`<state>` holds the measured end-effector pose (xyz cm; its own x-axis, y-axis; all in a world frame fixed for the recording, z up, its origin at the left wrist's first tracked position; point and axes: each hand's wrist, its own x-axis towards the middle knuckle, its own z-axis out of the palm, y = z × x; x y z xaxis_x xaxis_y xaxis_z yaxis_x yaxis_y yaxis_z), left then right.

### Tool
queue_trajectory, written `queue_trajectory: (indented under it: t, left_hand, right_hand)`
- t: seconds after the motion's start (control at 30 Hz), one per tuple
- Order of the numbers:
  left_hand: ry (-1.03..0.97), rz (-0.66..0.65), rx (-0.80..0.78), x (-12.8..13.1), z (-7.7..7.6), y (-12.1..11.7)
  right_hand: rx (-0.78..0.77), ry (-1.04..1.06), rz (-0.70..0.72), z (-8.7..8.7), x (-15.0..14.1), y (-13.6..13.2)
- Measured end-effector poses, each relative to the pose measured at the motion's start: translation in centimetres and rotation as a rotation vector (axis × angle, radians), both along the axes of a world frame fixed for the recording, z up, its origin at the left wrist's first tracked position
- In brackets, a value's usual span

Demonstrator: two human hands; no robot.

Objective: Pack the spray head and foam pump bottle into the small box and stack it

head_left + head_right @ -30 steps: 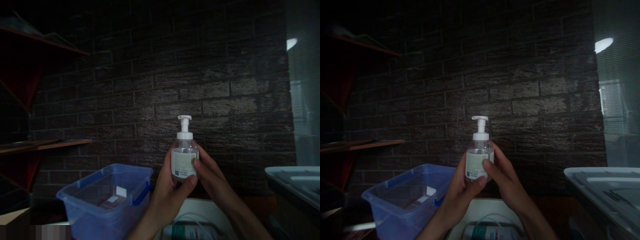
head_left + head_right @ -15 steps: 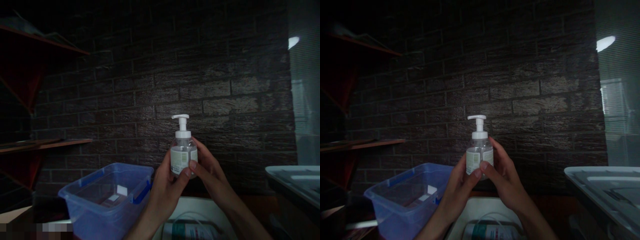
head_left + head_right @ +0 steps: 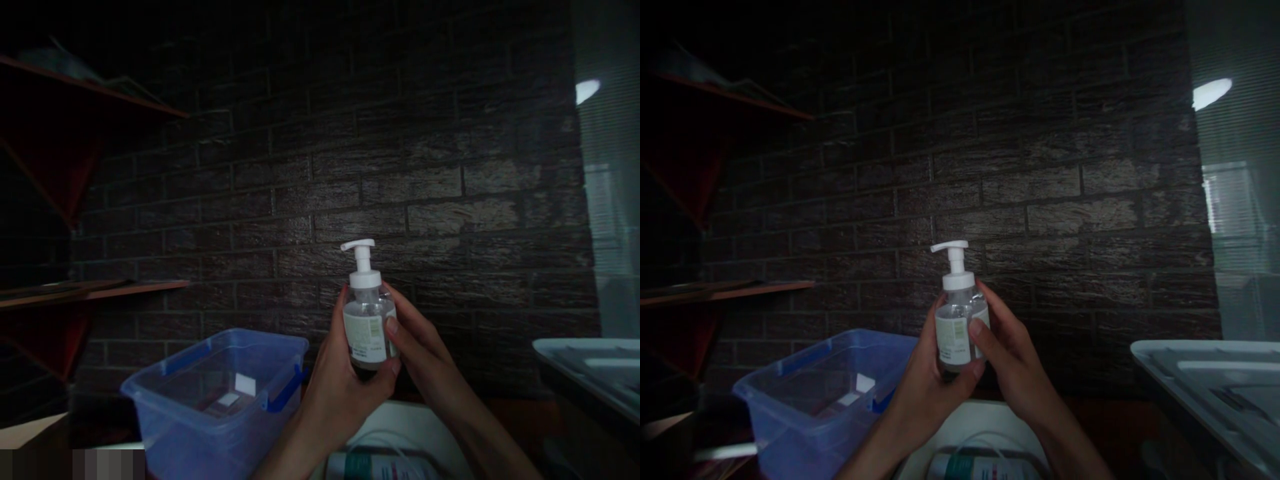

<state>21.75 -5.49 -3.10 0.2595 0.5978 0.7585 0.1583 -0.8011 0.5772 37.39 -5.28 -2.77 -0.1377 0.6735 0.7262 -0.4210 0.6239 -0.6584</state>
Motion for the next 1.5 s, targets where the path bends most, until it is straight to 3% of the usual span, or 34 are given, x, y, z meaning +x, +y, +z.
queue_trajectory:
  t: [0.17, 0.33, 0.6, 0.93, 1.1, 1.23, 1.37, 1.5]
  left_hand:
    - [-0.035, -0.078, -0.048, 0.2, 0.5, -0.4]
    - [-0.185, -0.069, -0.068, 0.9, 0.1, -0.5]
    - [-0.286, -0.175, -0.126, 1.2, -0.1, -1.1]
    - [-0.378, -0.488, -0.295, -0.3, -0.2, 0.5]
    - [-0.436, -0.326, -0.312, -0.9, 0.3, 0.7]
    - [-0.356, -0.262, -0.327, -0.9, 0.8, 0.0]
    - [-0.259, -0.154, -0.221, -1.0, 1.2, -0.3]
    - [-0.163, -0.175, -0.15, -1.1, 1.5, -0.2]
  right_hand:
    - [0.004, 0.001, -0.002, 0.2, -0.2, 0.0]
    - [-0.031, -0.013, -0.004, 0.1, 0.0, 0.1]
    - [-0.051, -0.025, 0.055, 0.0, 0.3, 0.0]
    - [-0.015, -0.119, 0.163, 0.1, 0.4, -0.6]
    - [0.013, -0.104, 0.173, -0.3, -0.2, -0.4]
    - [0.012, -0.091, 0.151, -0.5, -0.5, -0.3]
    - [0.026, -0.078, 0.077, -0.4, -0.6, -0.3]
    - [0.056, -0.09, 0.01, -0.5, -0.8, 0.0]
